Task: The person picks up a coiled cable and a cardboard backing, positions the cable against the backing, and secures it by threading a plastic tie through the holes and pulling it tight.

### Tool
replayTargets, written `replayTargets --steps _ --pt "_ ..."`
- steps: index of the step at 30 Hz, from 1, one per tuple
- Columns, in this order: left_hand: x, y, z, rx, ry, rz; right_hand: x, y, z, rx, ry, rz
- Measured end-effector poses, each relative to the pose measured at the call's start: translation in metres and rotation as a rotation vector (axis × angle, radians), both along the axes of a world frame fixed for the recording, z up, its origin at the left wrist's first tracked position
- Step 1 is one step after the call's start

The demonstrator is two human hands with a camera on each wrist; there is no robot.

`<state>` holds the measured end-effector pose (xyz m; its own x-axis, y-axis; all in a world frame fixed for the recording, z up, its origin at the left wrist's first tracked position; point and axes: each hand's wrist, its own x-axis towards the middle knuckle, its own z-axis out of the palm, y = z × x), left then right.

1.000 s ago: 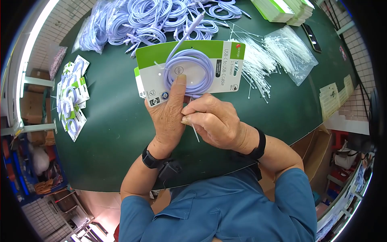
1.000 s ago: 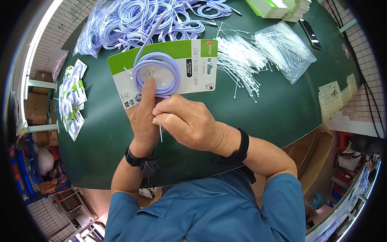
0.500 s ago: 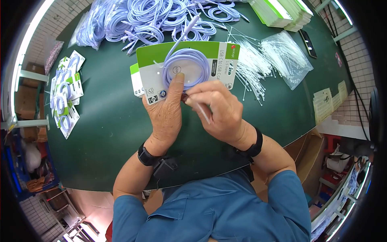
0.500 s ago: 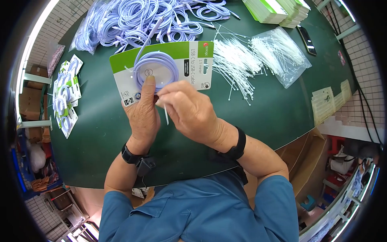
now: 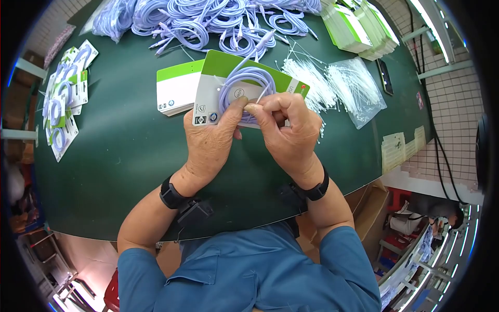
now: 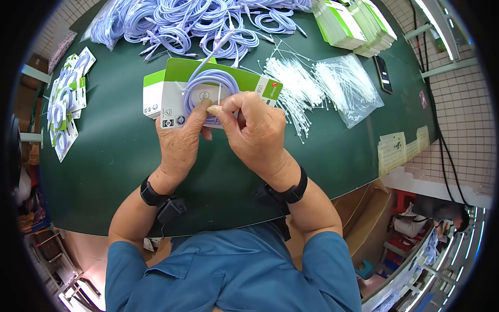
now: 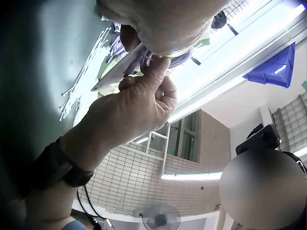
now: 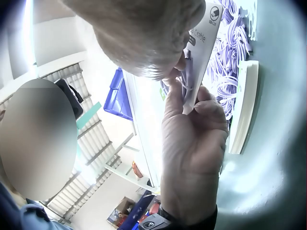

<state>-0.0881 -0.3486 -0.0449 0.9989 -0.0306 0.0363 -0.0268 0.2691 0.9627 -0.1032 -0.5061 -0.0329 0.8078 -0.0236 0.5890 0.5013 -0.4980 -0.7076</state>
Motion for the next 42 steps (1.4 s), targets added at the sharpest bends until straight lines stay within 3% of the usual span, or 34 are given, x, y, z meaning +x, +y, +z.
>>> replayTargets --steps 1,4,9,12,21,32,42 --pt "0.000 0.001 0.000 -0.005 -0.002 0.005 0.002 -0.001 -0.001 -0.005 -0.002 0.005" --pt "0.000 0.003 0.000 0.007 -0.023 -0.047 0.014 -0.005 -0.003 -0.167 -0.322 0.076" --pt "0.001 0.005 0.005 0.003 0.009 -0.053 0.012 -0.009 0.007 -0.226 -0.336 0.102" --pt "0.004 0.007 0.008 0.032 0.000 -0.055 0.012 -0.010 0.009 -0.384 -0.410 0.057" --pt "0.001 0.005 0.010 -0.021 0.098 -0.112 0.002 -0.019 0.010 -0.399 -0.376 0.112" --pt "-0.002 0.004 0.023 -0.029 0.001 -0.092 -0.011 -0.018 0.020 -0.400 -0.433 0.144" --pt "0.001 0.010 0.026 -0.005 0.055 -0.127 -0.014 -0.019 0.021 -0.404 -0.408 0.155"
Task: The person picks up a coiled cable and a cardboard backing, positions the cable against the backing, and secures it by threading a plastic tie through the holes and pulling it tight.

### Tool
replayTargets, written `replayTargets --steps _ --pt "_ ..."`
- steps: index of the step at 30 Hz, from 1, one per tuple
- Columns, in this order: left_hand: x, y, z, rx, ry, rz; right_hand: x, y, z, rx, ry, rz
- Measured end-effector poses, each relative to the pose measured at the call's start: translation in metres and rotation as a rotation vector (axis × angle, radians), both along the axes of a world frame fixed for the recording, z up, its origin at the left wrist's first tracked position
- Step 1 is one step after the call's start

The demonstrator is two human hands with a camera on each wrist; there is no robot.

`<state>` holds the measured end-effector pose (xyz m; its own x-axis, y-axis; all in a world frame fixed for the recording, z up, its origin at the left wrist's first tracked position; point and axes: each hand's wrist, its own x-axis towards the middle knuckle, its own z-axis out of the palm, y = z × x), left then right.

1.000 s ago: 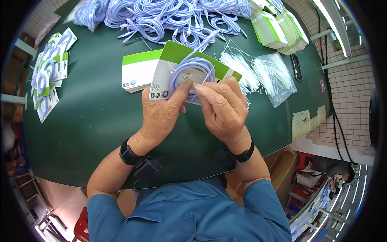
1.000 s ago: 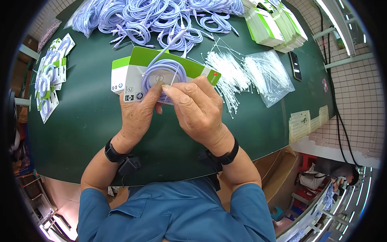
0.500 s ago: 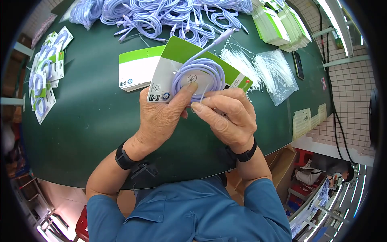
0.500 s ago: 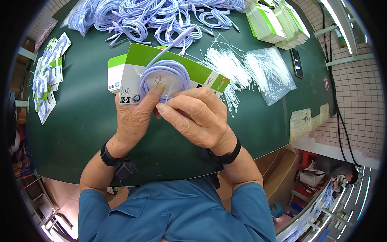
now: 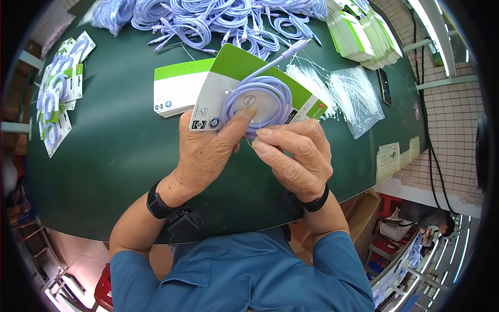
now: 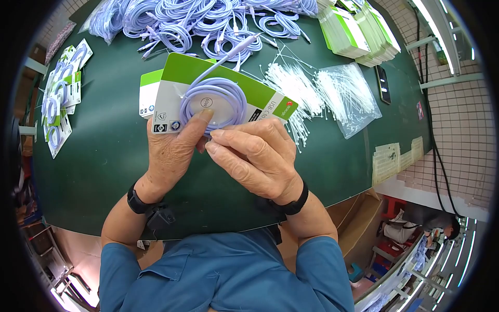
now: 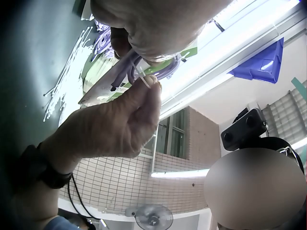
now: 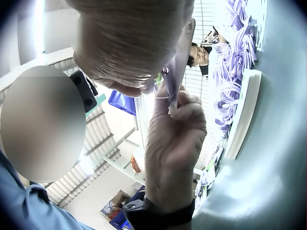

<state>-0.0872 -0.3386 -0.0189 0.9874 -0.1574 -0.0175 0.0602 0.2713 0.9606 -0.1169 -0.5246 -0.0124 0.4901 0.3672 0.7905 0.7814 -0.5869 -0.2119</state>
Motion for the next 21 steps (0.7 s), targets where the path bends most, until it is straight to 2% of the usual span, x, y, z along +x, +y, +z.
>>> replayTargets --steps 7,15,21 --pt "0.001 0.002 0.000 -0.018 0.021 -0.015 0.001 0.000 -0.007 0.056 0.017 0.064" --pt "0.001 0.000 0.004 -0.006 0.009 0.010 0.004 0.001 -0.014 0.175 -0.039 0.027" --pt "0.001 0.001 0.003 0.001 0.005 -0.001 0.007 0.004 -0.017 0.284 0.035 0.038"
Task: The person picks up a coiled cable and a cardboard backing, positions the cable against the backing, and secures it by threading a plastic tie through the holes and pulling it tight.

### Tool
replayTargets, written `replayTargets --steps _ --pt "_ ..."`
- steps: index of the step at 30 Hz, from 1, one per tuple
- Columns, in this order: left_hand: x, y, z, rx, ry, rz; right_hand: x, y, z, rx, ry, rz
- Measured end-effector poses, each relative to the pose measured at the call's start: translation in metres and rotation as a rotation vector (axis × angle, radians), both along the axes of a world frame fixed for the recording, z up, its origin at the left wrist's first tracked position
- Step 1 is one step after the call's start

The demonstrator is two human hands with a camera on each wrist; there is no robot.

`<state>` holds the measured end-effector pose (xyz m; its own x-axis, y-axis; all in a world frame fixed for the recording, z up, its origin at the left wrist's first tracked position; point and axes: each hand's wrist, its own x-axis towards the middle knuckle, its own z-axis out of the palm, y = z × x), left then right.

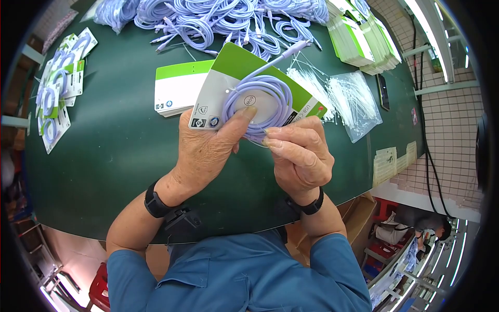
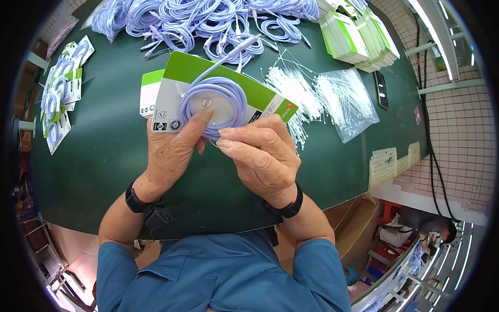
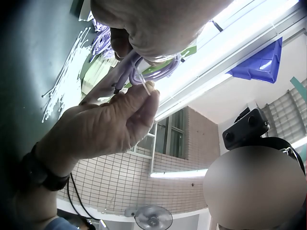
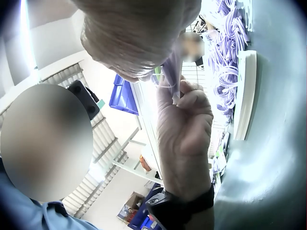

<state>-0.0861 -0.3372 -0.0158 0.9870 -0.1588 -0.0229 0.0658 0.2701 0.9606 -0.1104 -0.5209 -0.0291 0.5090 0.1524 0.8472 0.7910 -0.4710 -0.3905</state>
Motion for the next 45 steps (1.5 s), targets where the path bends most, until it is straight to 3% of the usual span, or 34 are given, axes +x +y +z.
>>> replayTargets --steps 45 --pt "-0.0004 -0.0002 -0.0033 -0.004 0.010 -0.014 0.0025 0.0019 -0.0023 0.048 0.043 -0.005"
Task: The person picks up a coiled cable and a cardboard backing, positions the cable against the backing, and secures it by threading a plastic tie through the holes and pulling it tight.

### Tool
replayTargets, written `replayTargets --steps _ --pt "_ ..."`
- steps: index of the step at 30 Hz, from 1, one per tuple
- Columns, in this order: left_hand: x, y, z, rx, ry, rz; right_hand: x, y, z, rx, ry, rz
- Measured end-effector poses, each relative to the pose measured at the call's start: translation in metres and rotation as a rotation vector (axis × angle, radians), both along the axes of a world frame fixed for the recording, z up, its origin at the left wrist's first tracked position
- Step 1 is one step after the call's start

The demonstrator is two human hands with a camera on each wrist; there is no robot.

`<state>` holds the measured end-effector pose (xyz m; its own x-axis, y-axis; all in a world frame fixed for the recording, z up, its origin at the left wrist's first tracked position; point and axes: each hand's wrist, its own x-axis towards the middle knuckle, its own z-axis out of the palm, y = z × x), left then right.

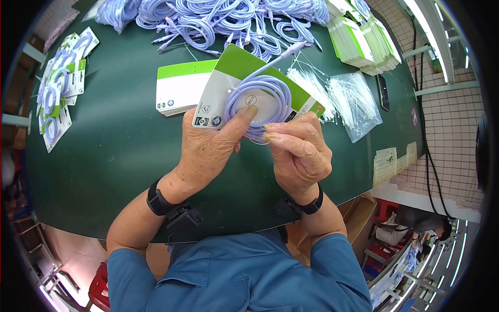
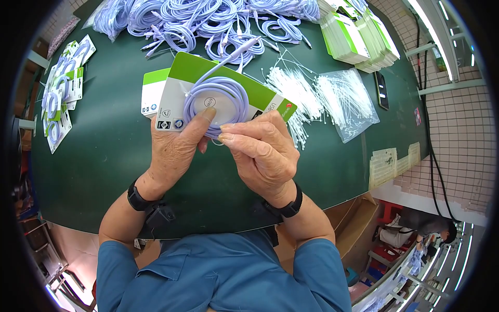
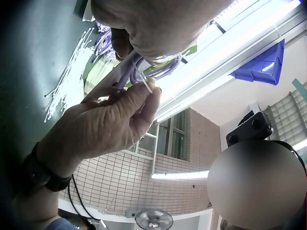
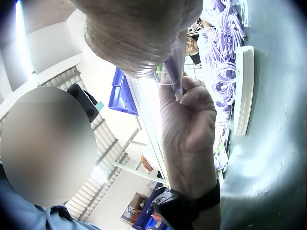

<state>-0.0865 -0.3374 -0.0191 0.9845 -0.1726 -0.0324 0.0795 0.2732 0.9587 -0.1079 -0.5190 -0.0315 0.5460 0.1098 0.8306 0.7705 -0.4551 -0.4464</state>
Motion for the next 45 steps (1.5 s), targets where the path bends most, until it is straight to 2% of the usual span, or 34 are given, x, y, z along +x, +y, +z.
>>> replayTargets --steps 13,17,24,32,36,39,41,44,45 --pt "-0.001 -0.001 -0.005 -0.020 0.013 -0.003 0.000 0.004 0.005 -0.078 0.047 -0.050" --pt "0.001 0.000 -0.017 0.025 -0.134 -0.017 0.005 0.005 0.008 -0.063 0.134 -0.043" --pt "0.002 -0.003 -0.018 0.047 0.004 0.002 0.000 0.002 0.007 -0.248 0.088 -0.096" --pt "0.003 -0.002 -0.021 -0.033 0.000 -0.020 -0.003 0.006 0.017 -0.283 0.102 -0.108" --pt "0.005 0.001 -0.026 0.004 -0.023 -0.033 -0.005 0.005 0.025 -0.298 0.256 -0.130" --pt "0.008 -0.003 -0.022 0.001 -0.045 0.000 0.006 0.002 0.017 -0.167 0.246 0.027" --pt "0.007 0.001 -0.020 0.041 -0.028 0.030 0.007 -0.005 0.022 -0.121 0.199 0.035" --pt "0.008 0.003 -0.012 0.047 -0.006 0.008 0.013 -0.035 0.029 0.003 0.063 -0.156" --pt "0.008 0.002 -0.010 -0.004 0.023 0.000 0.017 -0.044 0.022 0.203 0.112 -0.201"
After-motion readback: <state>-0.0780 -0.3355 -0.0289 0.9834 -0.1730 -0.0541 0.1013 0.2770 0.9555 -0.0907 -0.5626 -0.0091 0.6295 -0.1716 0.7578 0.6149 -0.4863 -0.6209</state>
